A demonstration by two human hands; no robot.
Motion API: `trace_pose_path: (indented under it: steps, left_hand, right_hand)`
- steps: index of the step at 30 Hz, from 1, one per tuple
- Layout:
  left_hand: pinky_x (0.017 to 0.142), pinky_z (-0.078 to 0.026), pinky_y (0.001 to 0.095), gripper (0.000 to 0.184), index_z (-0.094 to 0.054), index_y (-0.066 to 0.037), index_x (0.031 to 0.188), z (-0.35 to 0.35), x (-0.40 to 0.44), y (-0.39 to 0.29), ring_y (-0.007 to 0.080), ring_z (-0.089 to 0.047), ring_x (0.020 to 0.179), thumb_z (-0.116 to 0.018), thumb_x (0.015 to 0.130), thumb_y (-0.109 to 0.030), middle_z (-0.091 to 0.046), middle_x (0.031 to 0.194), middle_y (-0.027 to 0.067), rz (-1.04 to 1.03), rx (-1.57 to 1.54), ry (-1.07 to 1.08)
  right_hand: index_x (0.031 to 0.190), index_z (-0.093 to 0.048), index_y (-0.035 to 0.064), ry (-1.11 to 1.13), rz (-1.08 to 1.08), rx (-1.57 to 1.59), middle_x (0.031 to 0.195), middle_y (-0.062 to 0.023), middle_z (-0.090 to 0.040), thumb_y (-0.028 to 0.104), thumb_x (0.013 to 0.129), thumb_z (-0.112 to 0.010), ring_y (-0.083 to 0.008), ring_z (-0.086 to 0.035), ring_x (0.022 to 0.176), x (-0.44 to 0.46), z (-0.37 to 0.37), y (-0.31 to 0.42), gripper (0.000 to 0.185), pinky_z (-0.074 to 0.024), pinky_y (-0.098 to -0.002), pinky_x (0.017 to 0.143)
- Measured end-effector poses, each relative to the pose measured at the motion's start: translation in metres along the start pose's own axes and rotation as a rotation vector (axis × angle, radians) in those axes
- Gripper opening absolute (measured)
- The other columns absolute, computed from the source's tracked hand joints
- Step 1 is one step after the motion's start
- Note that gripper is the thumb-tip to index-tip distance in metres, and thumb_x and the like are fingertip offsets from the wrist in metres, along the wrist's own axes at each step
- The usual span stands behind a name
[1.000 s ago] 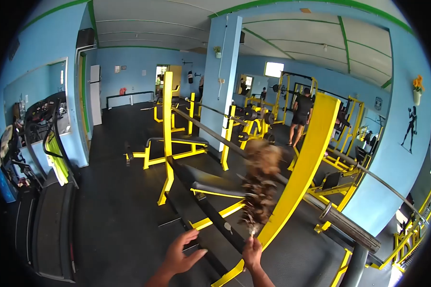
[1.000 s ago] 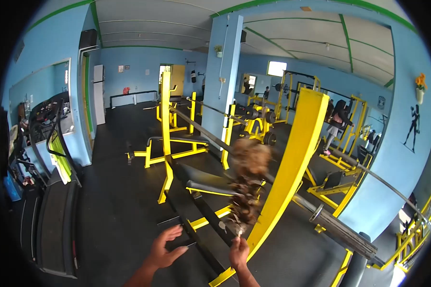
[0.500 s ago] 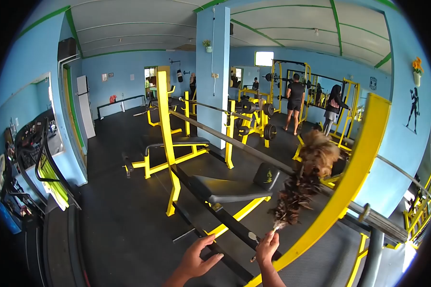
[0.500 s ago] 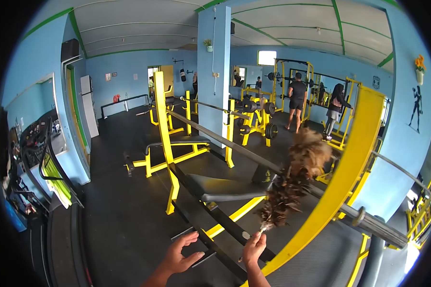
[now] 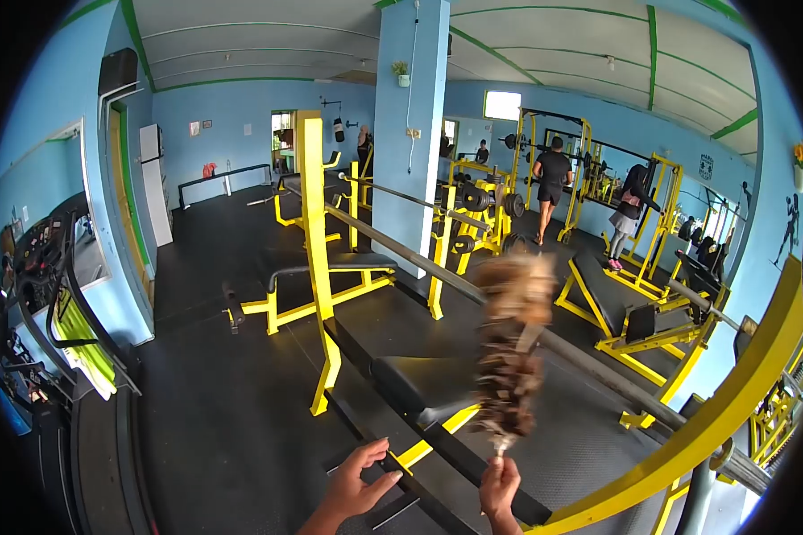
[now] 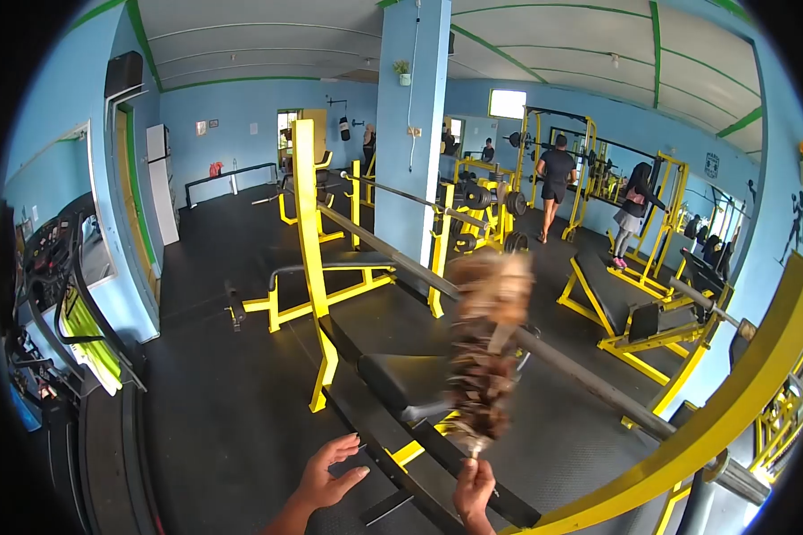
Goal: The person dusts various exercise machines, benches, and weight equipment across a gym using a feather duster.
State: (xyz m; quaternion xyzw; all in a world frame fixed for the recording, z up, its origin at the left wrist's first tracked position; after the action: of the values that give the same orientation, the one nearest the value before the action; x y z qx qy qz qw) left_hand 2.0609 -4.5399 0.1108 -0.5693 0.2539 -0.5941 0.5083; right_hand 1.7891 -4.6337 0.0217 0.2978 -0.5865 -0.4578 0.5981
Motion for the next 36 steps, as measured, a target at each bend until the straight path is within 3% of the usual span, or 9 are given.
trace_pose_path:
  steps: [3, 6, 10, 14, 18, 22, 28, 32, 36]
  left_hand:
    - [0.090, -0.045, 0.0341, 0.058, -0.049, -0.004, 0.127, 0.022, 0.020, 0.023, 0.0226, -0.060, 0.107, -0.075, 0.078, -0.019, -0.058, 0.122, 0.0134, 0.010, -0.030, 0.016]
    - [0.089, -0.046, 0.0340, 0.058, -0.048, -0.004, 0.128, 0.052, 0.039, 0.040, 0.0226, -0.060, 0.108, -0.075, 0.078, -0.019, -0.058, 0.123, 0.0131, 0.002, -0.040, 0.032]
    - [0.089, -0.046, 0.0339, 0.057, -0.049, -0.003, 0.127, 0.104, 0.072, 0.061, 0.0233, -0.060, 0.107, -0.075, 0.078, -0.018, -0.058, 0.122, 0.0138, -0.068, -0.078, 0.099]
    - [0.089, -0.046, 0.0323, 0.057, -0.049, -0.005, 0.127, 0.164, 0.099, 0.087, 0.0212, -0.061, 0.106, -0.076, 0.077, -0.017, -0.060, 0.120, 0.0123, -0.088, -0.058, 0.053]
    - [0.089, -0.045, 0.0321, 0.056, -0.049, -0.004, 0.127, 0.196, 0.123, 0.110, 0.0205, -0.061, 0.106, -0.075, 0.078, -0.017, -0.060, 0.119, 0.0125, -0.050, -0.080, 0.085]
    - [0.090, -0.045, 0.0320, 0.056, -0.049, -0.004, 0.127, 0.216, 0.136, 0.136, 0.0193, -0.060, 0.106, -0.074, 0.079, -0.017, -0.060, 0.119, 0.0124, 0.037, -0.146, 0.091]
    - [0.091, -0.046, 0.0324, 0.053, -0.049, -0.004, 0.127, 0.230, 0.151, 0.166, 0.0198, -0.059, 0.106, -0.072, 0.079, -0.007, -0.059, 0.119, 0.0112, 0.094, -0.230, 0.073]
    - [0.089, -0.046, 0.0308, 0.048, -0.050, -0.003, 0.126, 0.252, 0.173, 0.190, 0.0181, -0.060, 0.101, -0.069, 0.082, -0.010, -0.060, 0.114, 0.0130, 0.157, -0.331, -0.044]
    - [0.087, -0.046, 0.0295, 0.043, -0.049, -0.002, 0.122, 0.257, 0.210, 0.209, 0.0176, -0.061, 0.098, -0.068, 0.084, -0.010, -0.061, 0.112, 0.0133, 0.145, -0.413, -0.144]
  right_hand:
    - [0.088, -0.049, 0.0071, -0.298, -0.265, 0.355, 0.049, 0.0030, -0.037, 0.036, 0.099, -0.042, -0.0058, -0.035, 0.036, -0.004, 0.001, 0.005, 0.032, -0.0280, -0.0221, 0.031]
    - [0.088, -0.051, 0.0057, -0.121, -0.339, 0.195, 0.049, 0.0030, -0.037, 0.034, 0.099, -0.043, -0.0056, -0.035, 0.036, 0.001, -0.042, 0.001, 0.031, -0.0280, -0.0222, 0.032]
    - [0.085, -0.054, 0.0059, -0.254, -0.105, 0.033, 0.049, 0.0042, -0.039, 0.034, 0.098, -0.046, -0.0040, -0.035, 0.038, 0.018, -0.078, 0.012, 0.032, -0.0261, -0.0213, 0.033]
    - [0.083, -0.053, 0.0078, -0.426, -0.274, 0.206, 0.050, 0.0039, -0.040, 0.035, 0.097, -0.049, -0.0047, -0.038, 0.040, 0.031, -0.132, 0.001, 0.031, -0.0280, -0.0206, 0.036]
    - [0.078, -0.056, 0.0025, -0.267, -0.114, -0.210, 0.054, 0.0029, -0.042, 0.033, 0.097, -0.048, -0.0052, -0.040, 0.053, 0.048, -0.176, 0.040, 0.037, -0.0326, -0.0245, 0.048]
    - [0.073, -0.051, 0.0027, -0.487, -0.364, 0.172, 0.053, 0.0013, -0.043, 0.029, 0.098, -0.046, -0.0060, -0.037, 0.048, 0.044, -0.177, 0.049, 0.037, -0.0307, -0.0262, 0.043]
    - [0.074, -0.055, 0.0019, -0.339, 0.009, -0.390, 0.054, 0.0031, -0.040, 0.022, 0.096, -0.048, -0.0053, -0.036, 0.050, 0.071, -0.190, 0.045, 0.030, -0.0287, -0.0250, 0.046]
    - [0.080, -0.055, 0.0046, -0.565, -0.349, 0.092, 0.055, 0.0041, -0.039, 0.027, 0.097, -0.046, -0.0035, -0.034, 0.047, 0.069, -0.195, 0.026, 0.029, -0.0276, -0.0223, 0.042]
    - [0.088, -0.056, 0.0043, -0.207, -0.323, 0.003, 0.051, 0.0054, -0.040, 0.031, 0.099, -0.046, -0.0018, -0.034, 0.042, 0.089, -0.242, 0.018, 0.030, -0.0247, -0.0200, 0.036]
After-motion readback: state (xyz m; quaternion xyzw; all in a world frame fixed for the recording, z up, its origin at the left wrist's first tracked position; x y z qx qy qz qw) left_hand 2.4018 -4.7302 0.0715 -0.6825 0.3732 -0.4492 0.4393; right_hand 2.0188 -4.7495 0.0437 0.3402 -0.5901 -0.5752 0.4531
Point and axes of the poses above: each hand's wrist, its own x-axis towards the middle knuckle, its own z-axis out of the back of the hand, y = z × x, the point moved 9 cm from there along x, towards the middle knuckle
